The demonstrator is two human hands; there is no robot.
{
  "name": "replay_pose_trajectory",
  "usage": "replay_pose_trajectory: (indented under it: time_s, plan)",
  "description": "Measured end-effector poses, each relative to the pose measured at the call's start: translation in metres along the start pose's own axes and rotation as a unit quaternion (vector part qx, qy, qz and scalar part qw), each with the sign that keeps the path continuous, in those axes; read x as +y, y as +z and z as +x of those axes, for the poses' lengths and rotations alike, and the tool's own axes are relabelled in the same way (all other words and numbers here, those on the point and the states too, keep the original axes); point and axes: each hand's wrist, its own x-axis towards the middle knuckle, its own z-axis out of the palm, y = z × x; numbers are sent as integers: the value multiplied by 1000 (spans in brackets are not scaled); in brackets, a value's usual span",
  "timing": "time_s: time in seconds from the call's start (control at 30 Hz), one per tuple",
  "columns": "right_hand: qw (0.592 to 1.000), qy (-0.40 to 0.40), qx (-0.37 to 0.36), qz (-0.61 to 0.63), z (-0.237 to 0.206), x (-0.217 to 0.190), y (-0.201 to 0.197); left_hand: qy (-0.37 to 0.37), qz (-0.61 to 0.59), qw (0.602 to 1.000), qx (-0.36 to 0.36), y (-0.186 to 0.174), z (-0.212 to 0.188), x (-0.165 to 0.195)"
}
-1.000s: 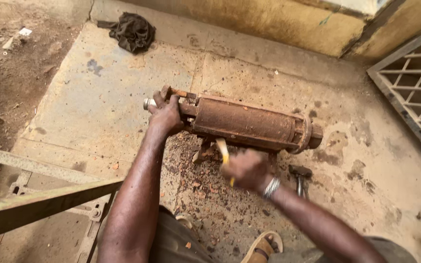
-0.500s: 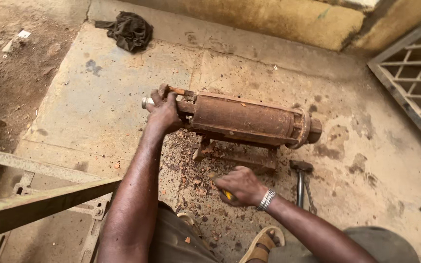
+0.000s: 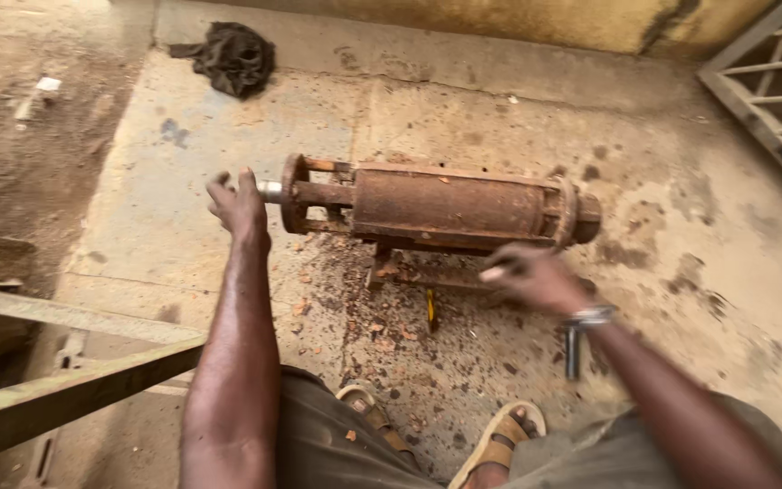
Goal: The person uses a chisel and hammer to chip away rust from a cylindrical metal part resting on a small wooden stand. They repeatedly strike the chisel to remove rust flakes and rotate the cylinder to access different areas.
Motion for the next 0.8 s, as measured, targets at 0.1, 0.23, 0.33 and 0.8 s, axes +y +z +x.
replay_pose_trajectory:
  time_s: [0.1,0.23,0.33,0.8]
  plan:
    - [925,-78,203,313,-12,35,-77,-120,-72,990,-20,-1,2,-10]
    - [825,-109,398,385,26,87,-80,-165,-257,941,-145,8,-1,-29]
    - [821,-33,366,436,65,120,-51,-112,-267,944,-156,16,-3,-44]
    - [838,-184,321,401,94,134,-6,5,-291,900,-323,26,-19,-43]
